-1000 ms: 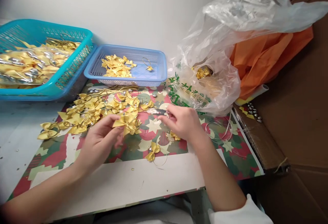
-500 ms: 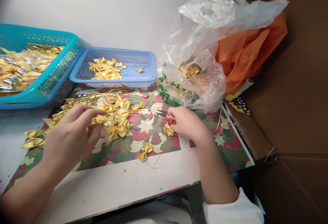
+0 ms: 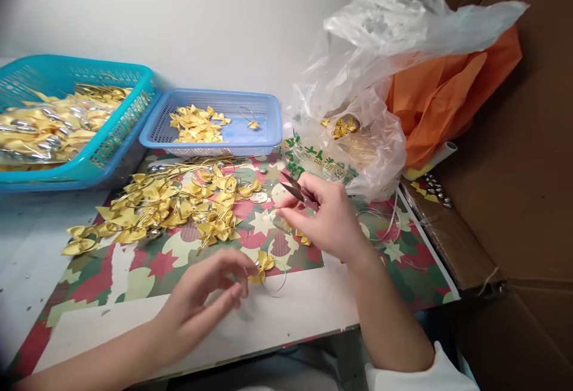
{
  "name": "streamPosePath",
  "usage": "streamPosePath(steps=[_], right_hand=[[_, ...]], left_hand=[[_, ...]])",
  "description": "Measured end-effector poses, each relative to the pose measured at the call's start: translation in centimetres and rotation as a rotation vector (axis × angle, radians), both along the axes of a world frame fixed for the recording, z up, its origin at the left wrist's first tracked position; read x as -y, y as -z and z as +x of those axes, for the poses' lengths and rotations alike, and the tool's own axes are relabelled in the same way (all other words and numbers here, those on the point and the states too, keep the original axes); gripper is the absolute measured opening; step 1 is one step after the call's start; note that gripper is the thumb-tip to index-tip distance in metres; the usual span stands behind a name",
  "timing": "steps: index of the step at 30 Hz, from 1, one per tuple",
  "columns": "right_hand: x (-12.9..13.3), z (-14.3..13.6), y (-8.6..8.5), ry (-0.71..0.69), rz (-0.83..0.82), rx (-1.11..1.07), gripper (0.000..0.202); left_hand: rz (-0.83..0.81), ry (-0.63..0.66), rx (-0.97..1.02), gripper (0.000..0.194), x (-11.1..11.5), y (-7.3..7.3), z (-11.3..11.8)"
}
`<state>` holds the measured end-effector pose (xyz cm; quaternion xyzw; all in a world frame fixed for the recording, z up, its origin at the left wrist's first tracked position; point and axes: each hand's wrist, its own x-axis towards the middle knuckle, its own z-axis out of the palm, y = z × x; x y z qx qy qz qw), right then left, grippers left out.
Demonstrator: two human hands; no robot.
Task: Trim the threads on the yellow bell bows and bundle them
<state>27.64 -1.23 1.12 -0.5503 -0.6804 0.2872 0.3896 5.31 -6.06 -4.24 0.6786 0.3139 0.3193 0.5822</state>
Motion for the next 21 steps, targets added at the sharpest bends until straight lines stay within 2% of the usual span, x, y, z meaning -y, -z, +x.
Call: streamPosePath(steps=[2, 3, 5, 10, 15, 18, 21], right_hand=[[0.5, -1.4, 0.4, -0.085, -0.054, -0.144, 0.033], [0.7, -2.1, 0.6, -0.122, -0.091, -0.198, 0.032], [1.2, -3.5, 1.2, -0.176, -0.164, -0.282, 0.032], [1.7, -5.4, 2.4, -0.183, -0.238, -0.431, 0.039], [0.8, -4.6, 2.7, -0.181, -0.214, -0.597, 0.048], [0.2, -3.2, 2.5, -0.223, -0.199, -0.55, 0.043], [-0.3, -1.9, 2.2, -0.353, -0.263, -0.354, 0.044]], left_hand=[[-0.372, -0.07, 0.101, 0.021, -0.5, -0.4, 0.2], [-0.493, -0.085, 0.155, 0.026, -0.8, -0.5, 0.3], [-0.611, -0.098, 0.222, 0.035, -1.2, -0.7, 0.5], [-0.662, -0.145, 0.211, 0.027, -1.4, -0.5, 0.4], [-0.636, -0.176, 0.193, 0.027, -1.7, -0.3, 0.2], [-0.616, -0.175, 0.229, 0.03, -1.8, -0.2, 0.1], [-0.651, -0.169, 0.308, 0.032, -1.9, -0.2, 0.1]])
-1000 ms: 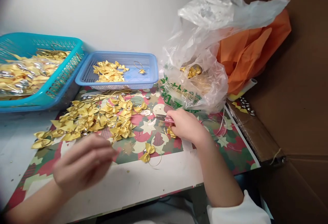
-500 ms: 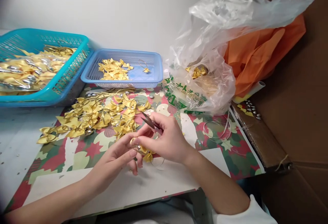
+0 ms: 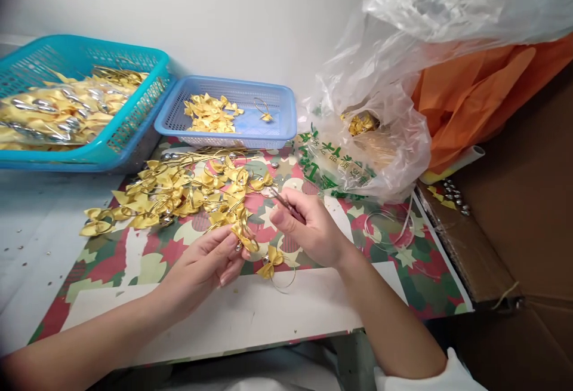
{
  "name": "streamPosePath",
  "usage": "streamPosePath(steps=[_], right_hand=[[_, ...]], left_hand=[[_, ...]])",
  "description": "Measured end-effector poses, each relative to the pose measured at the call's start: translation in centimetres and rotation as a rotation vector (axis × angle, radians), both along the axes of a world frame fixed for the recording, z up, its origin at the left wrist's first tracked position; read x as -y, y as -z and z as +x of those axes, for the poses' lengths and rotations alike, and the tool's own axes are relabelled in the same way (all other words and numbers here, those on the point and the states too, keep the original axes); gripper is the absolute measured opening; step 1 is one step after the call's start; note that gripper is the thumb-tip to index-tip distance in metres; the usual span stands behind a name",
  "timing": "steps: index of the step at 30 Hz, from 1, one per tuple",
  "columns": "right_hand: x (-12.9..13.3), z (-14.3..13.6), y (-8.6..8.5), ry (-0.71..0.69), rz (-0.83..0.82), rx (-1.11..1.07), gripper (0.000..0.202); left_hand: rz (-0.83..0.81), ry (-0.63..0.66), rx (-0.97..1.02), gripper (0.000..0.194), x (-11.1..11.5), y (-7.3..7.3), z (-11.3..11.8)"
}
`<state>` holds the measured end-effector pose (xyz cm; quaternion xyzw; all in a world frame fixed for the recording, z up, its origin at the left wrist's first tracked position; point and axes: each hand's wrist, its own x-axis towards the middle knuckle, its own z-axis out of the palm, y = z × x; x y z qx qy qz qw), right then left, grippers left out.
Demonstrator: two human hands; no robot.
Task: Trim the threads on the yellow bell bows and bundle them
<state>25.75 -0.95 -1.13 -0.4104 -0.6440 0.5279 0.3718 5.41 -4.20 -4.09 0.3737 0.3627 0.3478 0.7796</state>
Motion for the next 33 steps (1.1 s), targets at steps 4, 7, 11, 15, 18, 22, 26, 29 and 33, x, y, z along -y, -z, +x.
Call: streamPosePath(steps=[4, 7, 11, 15, 18, 22, 26, 29, 33], right_hand=[[-0.4, 0.4, -0.1, -0.076, 0.048, 0.192, 0.046], [-0.4, 0.0, 0.1, -0.027, 0.045, 0.208, 0.044], [0.1, -0.8, 0.3, -0.041, -0.079, 0.064, 0.046], [0.4, -1.2, 0.4, -0.132, -0.165, -0.087, 0.043], [0.5, -1.3, 0.6, -0.122, -0.14, -0.128, 0.042], [0.5, -1.4, 0.9, -0.1, -0.097, -0.194, 0.038], [0.2, -1.2, 0.9, -0.087, -0.104, -0.185, 0.039], [0.1, -1.0, 0.8, -0.112, -0.165, -0.155, 0.04], [0.1, -1.0, 0.7, -0.112, -0.162, -0.141, 0.04]], left_hand=[[-0.032, -0.034, 0.096, 0.029, 0.0, -0.3, 0.2], [-0.013, 0.001, 0.139, 0.028, 0.0, -0.4, 0.2], [0.052, 0.009, 0.124, 0.024, 0.1, -0.1, -0.1], [0.176, 0.009, 0.12, 0.014, 0.2, 0.5, -0.5], [0.23, -0.001, 0.097, 0.01, 0.2, 0.6, -0.5], [0.292, 0.0, 0.056, 0.009, 0.1, 0.4, -0.4], [0.616, -0.04, -0.167, 0.01, 0.1, 0.4, -0.5], [0.944, -0.085, -0.444, 0.02, 0.0, 0.5, -0.6], [0.944, -0.128, -0.538, 0.007, -0.1, 0.7, -0.6]])
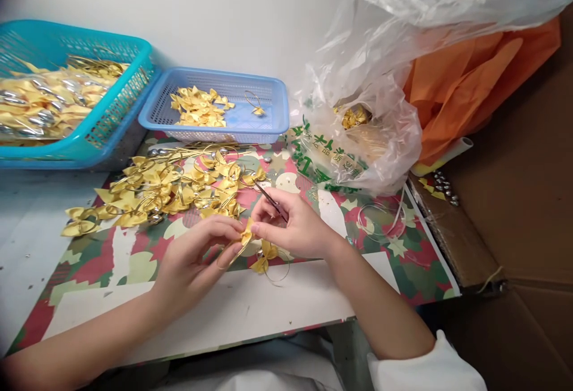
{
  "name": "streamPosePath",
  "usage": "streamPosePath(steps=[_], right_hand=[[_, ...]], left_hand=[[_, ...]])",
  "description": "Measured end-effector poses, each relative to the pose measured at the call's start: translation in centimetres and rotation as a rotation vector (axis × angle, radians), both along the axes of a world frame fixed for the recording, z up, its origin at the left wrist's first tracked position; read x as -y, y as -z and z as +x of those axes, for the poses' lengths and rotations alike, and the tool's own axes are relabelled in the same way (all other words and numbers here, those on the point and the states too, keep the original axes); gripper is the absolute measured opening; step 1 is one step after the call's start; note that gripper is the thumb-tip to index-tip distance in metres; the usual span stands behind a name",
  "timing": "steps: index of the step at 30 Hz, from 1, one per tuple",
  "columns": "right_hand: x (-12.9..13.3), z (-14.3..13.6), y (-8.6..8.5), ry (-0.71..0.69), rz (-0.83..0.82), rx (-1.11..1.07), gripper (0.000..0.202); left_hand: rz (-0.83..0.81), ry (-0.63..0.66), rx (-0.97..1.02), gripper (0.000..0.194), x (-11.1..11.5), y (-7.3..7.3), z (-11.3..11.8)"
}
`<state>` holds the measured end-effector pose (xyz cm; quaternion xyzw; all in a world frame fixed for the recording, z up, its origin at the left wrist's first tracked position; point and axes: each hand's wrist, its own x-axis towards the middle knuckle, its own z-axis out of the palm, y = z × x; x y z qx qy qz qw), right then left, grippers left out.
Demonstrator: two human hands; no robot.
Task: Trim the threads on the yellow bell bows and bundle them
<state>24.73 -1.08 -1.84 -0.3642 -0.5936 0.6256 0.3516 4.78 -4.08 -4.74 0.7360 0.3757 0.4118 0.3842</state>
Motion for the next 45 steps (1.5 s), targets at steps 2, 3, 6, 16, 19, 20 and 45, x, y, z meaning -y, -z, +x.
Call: streamPosePath(steps=[2, 3, 6, 16, 19, 20, 45], right_hand=[[0.0, -0.1, 0.1, 0.011, 0.026, -0.009, 0.039], [0.0, -0.1, 0.2, 0.01, 0.035, -0.018, 0.038], [0.0, -0.2, 0.4, 0.007, 0.054, -0.026, 0.036], [0.7, -0.7, 0.3, 0.109, 0.566, 0.125, 0.045], [0.8, -1.0, 0.7, 0.119, 0.719, 0.186, 0.038], [0.9, -1.1, 0.8, 0.142, 0.753, 0.19, 0.037], [0.0, -0.6, 1.2, -0.011, -0.022, -0.3, 0.032]], left_hand=[[-0.083, -0.033, 0.032, 0.005, -0.1, 0.0, 0.0], [-0.114, -0.046, 0.046, 0.005, -0.1, 0.1, 0.0], [-0.136, -0.078, 0.083, 0.006, 0.0, 0.2, -0.1], [-0.1, -0.273, 0.15, 0.014, 0.3, 0.0, 0.1], [-0.094, -0.272, 0.154, 0.013, 0.2, -0.1, 0.1], [-0.09, -0.27, 0.151, 0.012, 0.2, -0.1, 0.0], [-0.401, -0.051, 0.144, 0.009, -1.0, -0.2, -0.2]])
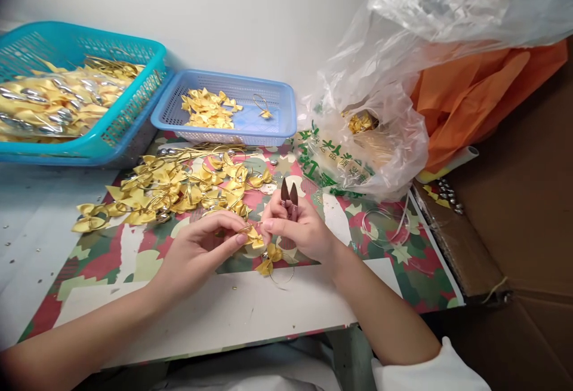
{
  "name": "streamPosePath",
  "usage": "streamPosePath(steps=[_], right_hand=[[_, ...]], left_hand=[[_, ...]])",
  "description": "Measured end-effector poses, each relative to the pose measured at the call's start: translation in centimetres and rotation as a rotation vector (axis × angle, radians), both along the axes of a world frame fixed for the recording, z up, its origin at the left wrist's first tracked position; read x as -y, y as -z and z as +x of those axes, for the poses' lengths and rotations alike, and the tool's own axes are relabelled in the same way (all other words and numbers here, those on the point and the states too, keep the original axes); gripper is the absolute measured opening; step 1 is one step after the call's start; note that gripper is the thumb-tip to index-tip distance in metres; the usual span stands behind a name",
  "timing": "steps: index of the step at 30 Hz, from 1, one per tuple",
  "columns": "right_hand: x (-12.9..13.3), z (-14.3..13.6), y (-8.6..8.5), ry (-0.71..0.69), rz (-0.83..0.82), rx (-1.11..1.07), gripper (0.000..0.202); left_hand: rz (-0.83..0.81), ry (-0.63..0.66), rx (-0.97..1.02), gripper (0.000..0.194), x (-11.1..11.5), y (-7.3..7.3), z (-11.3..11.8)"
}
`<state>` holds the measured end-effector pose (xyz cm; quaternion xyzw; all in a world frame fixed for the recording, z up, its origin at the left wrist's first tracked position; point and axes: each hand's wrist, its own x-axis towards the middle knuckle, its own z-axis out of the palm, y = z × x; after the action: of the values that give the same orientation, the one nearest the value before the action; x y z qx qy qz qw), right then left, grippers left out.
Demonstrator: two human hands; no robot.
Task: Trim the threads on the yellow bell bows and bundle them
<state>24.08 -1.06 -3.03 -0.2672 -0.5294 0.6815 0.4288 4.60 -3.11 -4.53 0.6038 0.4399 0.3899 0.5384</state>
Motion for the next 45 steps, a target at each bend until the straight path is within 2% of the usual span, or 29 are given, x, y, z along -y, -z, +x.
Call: streamPosePath(steps=[5, 8, 11, 16, 22, 23, 25, 27, 28, 30, 31, 33, 37, 41, 45], right_hand=[[-0.2, -0.3, 0.2, -0.104, -0.149, -0.163, 0.032], [-0.1, -0.4, 0.3, -0.12, -0.169, -0.209, 0.033], [-0.2, -0.3, 0.3, -0.1, -0.151, -0.165, 0.03], [-0.3, -0.1, 0.3, 0.071, -0.01, 0.093, 0.027], [-0.1, 0.6, -0.9, 0.316, 0.316, 0.556, 0.031], [-0.1, 0.8, -1.2, 0.288, 0.326, 0.611, 0.033], [0.1, 1.3, -1.7, 0.112, 0.29, 0.731, 0.034], [0.3, 1.6, -1.9, -0.09, 0.241, 0.861, 0.033], [0.4, 1.6, -1.8, -0.156, 0.229, 0.911, 0.032], [0.4, 1.7, -1.5, -0.196, 0.233, 0.966, 0.03], [0.4, 1.7, -1.3, -0.188, 0.238, 0.972, 0.029], [0.3, 1.7, -1.0, -0.156, 0.23, 0.938, 0.028], [0.0, 1.9, -0.9, -0.063, 0.204, 0.865, 0.029], [0.0, 1.7, -0.7, -0.172, 0.163, 0.855, 0.036], [0.1, 1.3, -0.7, -0.245, 0.032, 0.743, 0.029]], left_hand=[[-0.047, 0.09, 0.104, 0.008, -0.1, 0.3, 0.1], [-0.053, 0.13, 0.127, 0.008, -0.1, 0.4, 0.0], [-0.043, 0.134, 0.118, 0.009, 0.0, 0.3, -0.1], [0.065, 0.067, 0.0, 0.011, 0.2, 0.2, -0.1], [0.106, -0.148, -0.111, 0.004, 0.4, 0.3, 0.1], [0.141, -0.179, -0.1, 0.007, 0.5, 0.3, 0.1], [0.302, -0.189, -0.066, 0.014, 0.8, 0.1, -0.1], [0.537, -0.074, -0.029, 0.021, 1.3, -0.1, -0.3], [0.647, 0.038, -0.029, 0.023, 1.6, -0.1, -0.4], [0.78, 0.297, -0.092, 0.02, 2.0, 0.0, -0.4], [0.788, 0.386, -0.152, 0.016, 2.1, 0.1, -0.3], [0.714, 0.411, -0.278, 0.014, 2.1, 0.2, -0.1], [0.466, 0.218, -0.418, 0.015, 1.5, 0.3, 0.2], [0.417, 0.238, -0.494, 0.01, 1.1, 0.3, 0.3], [0.295, 0.238, -0.455, 0.008, 1.1, 0.2, 0.3]])
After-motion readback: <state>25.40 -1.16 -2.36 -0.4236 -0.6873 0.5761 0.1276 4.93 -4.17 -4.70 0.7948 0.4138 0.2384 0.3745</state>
